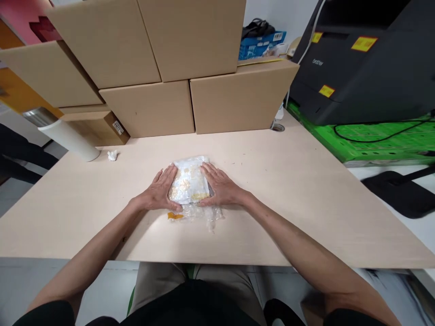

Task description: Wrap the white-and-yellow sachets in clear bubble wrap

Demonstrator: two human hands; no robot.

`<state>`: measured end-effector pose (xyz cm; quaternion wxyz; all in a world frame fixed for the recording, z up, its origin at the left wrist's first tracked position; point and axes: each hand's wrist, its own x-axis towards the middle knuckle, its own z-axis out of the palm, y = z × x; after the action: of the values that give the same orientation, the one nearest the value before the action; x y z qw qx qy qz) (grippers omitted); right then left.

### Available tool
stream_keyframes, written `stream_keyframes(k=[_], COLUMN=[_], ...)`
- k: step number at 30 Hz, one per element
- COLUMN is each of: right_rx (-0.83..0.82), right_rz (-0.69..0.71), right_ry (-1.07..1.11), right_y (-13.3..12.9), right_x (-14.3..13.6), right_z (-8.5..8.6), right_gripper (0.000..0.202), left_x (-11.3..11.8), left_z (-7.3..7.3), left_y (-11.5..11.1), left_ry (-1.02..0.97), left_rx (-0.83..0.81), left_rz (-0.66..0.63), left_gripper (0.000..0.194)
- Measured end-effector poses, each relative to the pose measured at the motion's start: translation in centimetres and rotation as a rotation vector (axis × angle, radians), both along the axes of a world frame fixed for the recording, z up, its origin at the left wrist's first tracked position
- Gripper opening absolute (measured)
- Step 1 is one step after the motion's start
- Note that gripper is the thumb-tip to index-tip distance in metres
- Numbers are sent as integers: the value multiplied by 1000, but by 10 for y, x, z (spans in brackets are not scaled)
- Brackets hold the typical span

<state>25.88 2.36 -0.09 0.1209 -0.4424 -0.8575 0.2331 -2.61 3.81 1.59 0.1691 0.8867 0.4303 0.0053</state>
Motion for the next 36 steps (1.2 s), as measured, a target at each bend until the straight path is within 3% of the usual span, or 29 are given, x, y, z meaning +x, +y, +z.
stream_keyframes(k=[7, 13, 20, 25, 29, 33, 36], right_rx=[48, -24, -67, -81, -118, -254, -358], right_rz=[-34, -10, 46, -9, -145, -405, -435], right_ry=[18, -58, -54, -15, 337, 798, 914], right_y=[-4, 2, 5, 0, -14, -21, -17], right_x=[-3, -1, 9, 4, -1, -9, -13], right_z=[-4, 3, 2, 4, 5, 3, 3], right_gripper=[120, 125, 119, 120, 117, 83, 59], left_x=[2, 5, -9, -6, -5, -1, 6], left_z=[-1, 5, 1, 5, 1, -4, -7], left_y=[1, -2, 6, 1, -21, -37, -36], left_ry=[16, 45, -54, -15, -157, -468, -595], left_rx=[-28, -46, -125, -123, -44, 90, 90], left_rz=[10, 92, -10, 84, 240, 502, 629], left_gripper=[142, 146, 132, 129, 122, 84, 66])
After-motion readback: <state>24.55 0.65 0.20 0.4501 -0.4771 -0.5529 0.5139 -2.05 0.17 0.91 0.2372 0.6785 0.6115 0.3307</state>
